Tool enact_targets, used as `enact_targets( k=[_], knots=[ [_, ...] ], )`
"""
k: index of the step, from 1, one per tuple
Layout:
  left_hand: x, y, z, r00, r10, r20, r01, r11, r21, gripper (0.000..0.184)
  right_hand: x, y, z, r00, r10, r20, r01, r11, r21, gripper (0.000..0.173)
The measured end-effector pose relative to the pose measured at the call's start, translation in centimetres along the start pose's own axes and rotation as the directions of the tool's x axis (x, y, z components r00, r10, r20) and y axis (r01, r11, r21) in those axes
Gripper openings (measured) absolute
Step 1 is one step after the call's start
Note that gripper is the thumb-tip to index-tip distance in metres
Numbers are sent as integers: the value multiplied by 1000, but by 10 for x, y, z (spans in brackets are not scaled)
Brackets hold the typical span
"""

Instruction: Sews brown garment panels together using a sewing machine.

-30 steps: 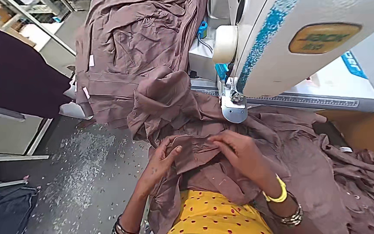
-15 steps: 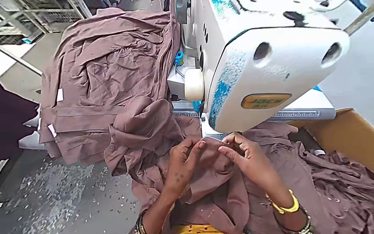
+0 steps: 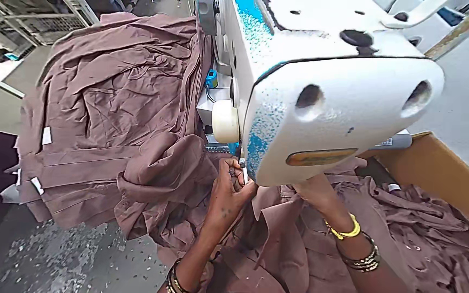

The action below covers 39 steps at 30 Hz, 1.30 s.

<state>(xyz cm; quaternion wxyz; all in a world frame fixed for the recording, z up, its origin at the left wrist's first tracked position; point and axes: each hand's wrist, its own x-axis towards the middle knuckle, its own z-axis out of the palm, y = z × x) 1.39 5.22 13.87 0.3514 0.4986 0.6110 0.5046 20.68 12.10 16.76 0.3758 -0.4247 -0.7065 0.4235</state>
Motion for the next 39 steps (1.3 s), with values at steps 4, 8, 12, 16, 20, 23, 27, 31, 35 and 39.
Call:
enact_targets(
  k=[4, 8, 12, 16, 20, 23, 27, 31, 35, 39],
  knots=[
    [-4, -4, -1, 999, 31, -19, -31, 999, 36, 47, -2, 1, -5, 996, -14, 85, 20, 998, -62, 17],
    [-35, 2, -10, 990, -95, 108, 121, 956, -267, 31, 11, 16, -37, 987, -147, -60, 113, 918, -380, 22],
    [-81, 15, -6, 882, -193, 430, 420, 738, -528, 72, 34, 49, -61, 906, -335, -259, 40, 677, -735, 16],
    [-95, 20, 2, 925, 119, 361, -170, 979, 110, 61, 52, 58, -56, 926, -360, -115, 140, 608, -781, 21],
    [-97, -14, -1, 827, 309, 470, -469, 840, 272, 30, 61, 58, -54, 970, -242, 19, 157, 564, -810, 24],
    [-103, -48, -13, 785, 100, 611, -350, 885, 306, 30, 61, 63, -54, 966, -259, 20, 174, 587, -791, 22],
    [-81, -42, -38, 840, 128, 527, -110, 992, -65, 71, 51, 69, -59, 925, -374, -72, 231, 700, -676, 22],
    [-47, -4, -23, 948, -53, 315, 89, 991, -101, 46, 44, 47, -52, 925, -319, -205, 177, 841, -511, 16],
    [-49, 2, -9, 949, -93, 300, 71, 994, 82, 35, 37, 13, -36, 958, -259, -119, 184, 880, -438, 20],
    [-80, -13, -26, 914, 12, 406, -76, 987, 141, 37, 7, 6, -6, 635, -745, 206, 678, 408, -612, 21]
  ],
)
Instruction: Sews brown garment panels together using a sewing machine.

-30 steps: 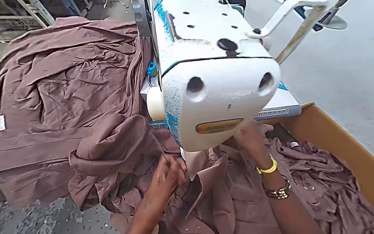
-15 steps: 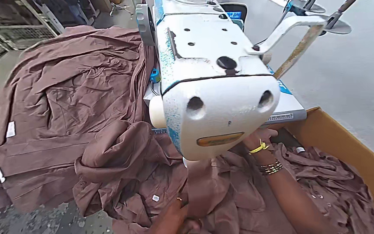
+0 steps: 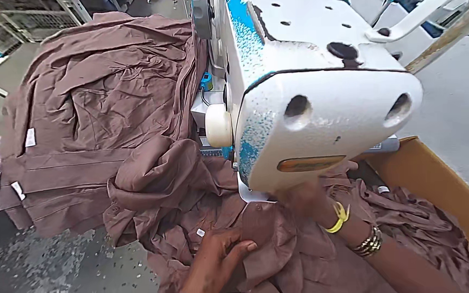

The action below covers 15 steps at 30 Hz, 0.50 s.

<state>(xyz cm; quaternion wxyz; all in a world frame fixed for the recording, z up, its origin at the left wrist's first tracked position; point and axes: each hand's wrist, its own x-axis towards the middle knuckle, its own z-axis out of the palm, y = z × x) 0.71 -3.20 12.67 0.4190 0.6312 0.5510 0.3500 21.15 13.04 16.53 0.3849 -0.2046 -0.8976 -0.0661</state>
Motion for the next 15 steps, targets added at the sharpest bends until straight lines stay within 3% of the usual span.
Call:
enact_targets(
  k=[1, 2, 4, 6, 8, 10, 12, 13, 15],
  knots=[
    [-2, -5, 0, 999, 42, -2, -41, 999, 16, 37, 5, -6, 2, 993, -113, 27, 114, 993, -33, 23],
    [-2, -9, 0, 998, 65, -8, -65, 998, 24, 38, 12, -11, 1, 990, -121, 78, 123, 992, -32, 24],
    [0, -10, 0, 998, 57, -32, -57, 998, 7, 38, 21, -14, -2, 988, -19, 155, 19, 1000, -1, 22],
    [2, -8, -1, 997, 31, -71, -36, 997, -73, 35, 13, -9, -1, 976, 186, 110, -204, 960, 190, 21],
    [4, -6, -1, 995, -3, -104, -15, 986, -167, 35, -4, -3, 0, 914, 383, 135, -404, 823, 399, 34],
    [9, -2, -3, 994, -40, -103, 11, 962, -271, 34, -17, -1, -7, 799, 463, 385, -601, 651, 464, 48],
    [16, 4, -9, 995, -93, -40, 71, 919, -387, 31, -24, -2, -8, 666, 453, 593, -744, 456, 488, 42],
    [20, 8, -12, 992, -124, 4, 112, 887, -448, 29, -24, -2, -8, 623, 476, 621, -782, 385, 490, 34],
    [32, 12, -16, 984, -167, 63, 175, 842, -510, 28, -18, -2, -7, 602, 538, 590, -796, 349, 494, 21]
  ],
)
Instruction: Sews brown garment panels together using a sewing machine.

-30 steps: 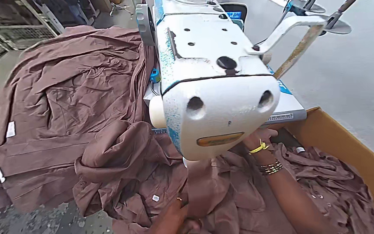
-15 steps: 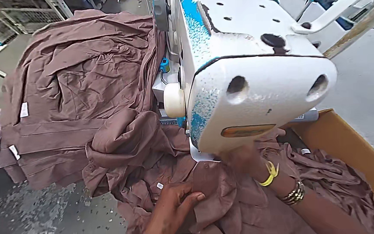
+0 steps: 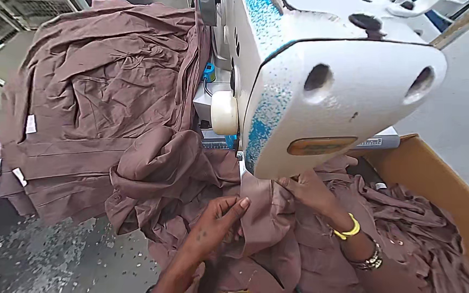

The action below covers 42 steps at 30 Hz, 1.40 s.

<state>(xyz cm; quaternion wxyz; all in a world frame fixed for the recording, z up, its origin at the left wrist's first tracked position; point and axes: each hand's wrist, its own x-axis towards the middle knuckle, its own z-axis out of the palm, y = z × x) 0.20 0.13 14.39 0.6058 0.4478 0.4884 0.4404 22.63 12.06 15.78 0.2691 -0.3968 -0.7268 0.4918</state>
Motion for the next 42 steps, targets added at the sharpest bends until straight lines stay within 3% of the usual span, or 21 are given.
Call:
enact_targets(
  k=[6, 12, 15, 18, 22, 28, 31, 33, 36, 38, 40, 42],
  knots=[
    [33, 9, -5, 979, 53, -196, 2, 963, 271, 40, 21, -12, -4, 983, -15, -185, 15, 1000, 0, 15],
    [33, 4, -5, 970, 92, -223, -22, 955, 296, 38, 21, -2, -10, 974, -66, -218, 21, 979, -205, 17],
    [35, 2, -4, 967, 102, -235, -20, 946, 325, 36, 20, 7, -41, 928, -132, -347, -64, 864, -500, 23],
    [35, -2, -3, 964, 117, -237, -43, 954, 296, 34, 25, 39, -84, 813, -270, -515, -204, 697, -687, 17],
    [36, -5, -2, 956, 134, -261, -65, 964, 259, 35, 36, 70, -119, 836, -336, -435, -183, 576, -797, 24],
    [36, -6, 1, 949, 113, -294, -51, 976, 212, 27, 54, 83, -117, 840, -399, -366, -137, 498, -856, 19],
    [37, -8, 0, 943, 132, -305, -67, 974, 215, 28, 44, 82, -118, 805, -458, -376, -88, 535, -840, 11],
    [35, -10, 0, 925, 191, -328, -97, 955, 281, 28, 31, 75, -113, 772, -475, -422, -40, 626, -779, 11],
    [27, -8, 6, 882, 279, -379, -115, 909, 400, 32, 15, 53, -98, 759, -387, -524, -25, 787, -617, 13],
    [23, -1, 9, 912, 202, -357, -40, 911, 411, 37, 11, 33, -88, 808, -235, -540, -68, 873, -482, 16],
    [24, 3, 5, 970, 60, -236, 28, 934, 355, 39, 13, 12, -76, 859, -158, -486, -61, 913, -404, 16],
    [20, -2, -8, 995, 98, -22, -85, 939, 334, 41, 15, -5, -54, 858, -323, -399, 95, 863, -496, 14]
  ],
)
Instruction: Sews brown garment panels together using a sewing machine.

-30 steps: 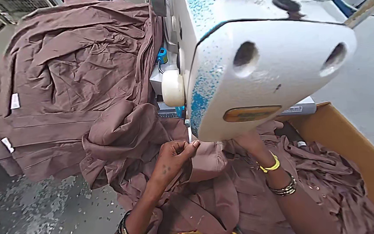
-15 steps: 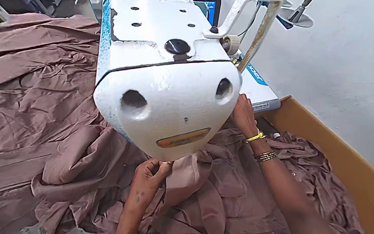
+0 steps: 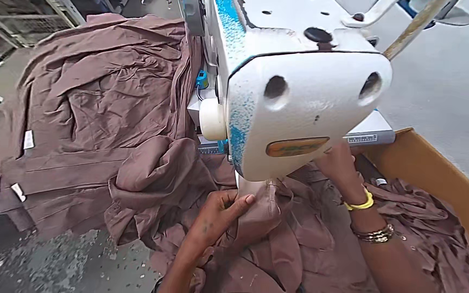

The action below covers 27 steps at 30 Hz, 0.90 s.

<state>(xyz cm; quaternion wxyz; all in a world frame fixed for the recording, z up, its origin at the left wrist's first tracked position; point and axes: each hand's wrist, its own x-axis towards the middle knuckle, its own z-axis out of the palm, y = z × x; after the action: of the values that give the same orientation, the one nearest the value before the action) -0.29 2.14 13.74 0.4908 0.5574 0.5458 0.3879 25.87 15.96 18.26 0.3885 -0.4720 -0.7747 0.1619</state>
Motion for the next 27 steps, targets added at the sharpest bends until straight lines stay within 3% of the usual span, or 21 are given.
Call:
enact_targets(
  k=[2, 3, 4, 6, 8, 10, 12, 14, 15, 16, 18, 19, 20, 22, 25, 27],
  knots=[
    [-15, -17, -14, 959, 229, 167, -228, 973, -27, 36, -10, -21, 18, 950, -311, -9, 309, 946, -98, 15],
    [-22, -25, -23, 925, 283, 253, -262, 958, -115, 24, -16, -28, 28, 891, -453, -1, 448, 881, -148, 16],
    [-29, -31, -30, 902, 276, 333, -205, 951, -232, 16, -21, -35, 38, 824, -567, 9, 556, 805, -204, 17],
    [-37, -30, -30, 912, 190, 365, -41, 924, -379, 43, -24, -46, 54, 716, -697, 41, 675, 676, -297, 20],
    [-38, -11, -15, 963, 103, 249, -8, 935, -353, 59, -21, -52, 58, 719, -692, 55, 670, 670, -320, 20],
    [-35, 5, 3, 995, 90, 31, -82, 977, -198, 43, -22, -50, 58, 772, -635, 26, 620, 745, -247, 15],
    [-33, 11, 15, 947, 278, -163, -256, 956, 141, 45, -31, -47, 51, 864, -504, 19, 504, 864, 23, 21],
    [-35, 20, 17, 841, 538, -60, -471, 782, 407, 48, -42, -51, 38, 885, -419, 203, 307, 852, 424, 40],
    [-37, 26, 14, 774, 631, 48, -583, 682, 441, 41, -45, -55, 32, 811, -459, 363, 168, 777, 607, 51],
    [-39, 31, 8, 704, 694, 149, -680, 599, 422, 33, -48, -59, 28, 672, -560, 485, 32, 676, 736, 61],
    [-40, 35, -9, 577, 786, 221, -805, 500, 320, 23, -50, -62, 28, 398, -765, 506, -178, 476, 861, 67],
    [-40, 32, -18, 540, 820, 190, -829, 479, 288, 21, -50, -61, 28, 342, -814, 469, -252, 401, 881, 63],
    [-40, 27, -27, 532, 835, 142, -828, 478, 293, 21, -50, -56, 28, 364, -819, 443, -295, 350, 889, 59],
    [-38, 14, -43, 597, 801, 29, -750, 545, 375, 28, -44, -36, 25, 524, -716, 460, -290, 358, 887, 58],
    [-23, -24, -51, 741, 660, -124, -562, 711, 422, 46, -32, -15, 28, 769, -396, 501, -225, 567, 792, 29],
    [-13, -42, -51, 789, 593, -159, -516, 780, 353, 48, -27, -15, 30, 790, -234, 566, -267, 700, 662, 13]
  ],
)
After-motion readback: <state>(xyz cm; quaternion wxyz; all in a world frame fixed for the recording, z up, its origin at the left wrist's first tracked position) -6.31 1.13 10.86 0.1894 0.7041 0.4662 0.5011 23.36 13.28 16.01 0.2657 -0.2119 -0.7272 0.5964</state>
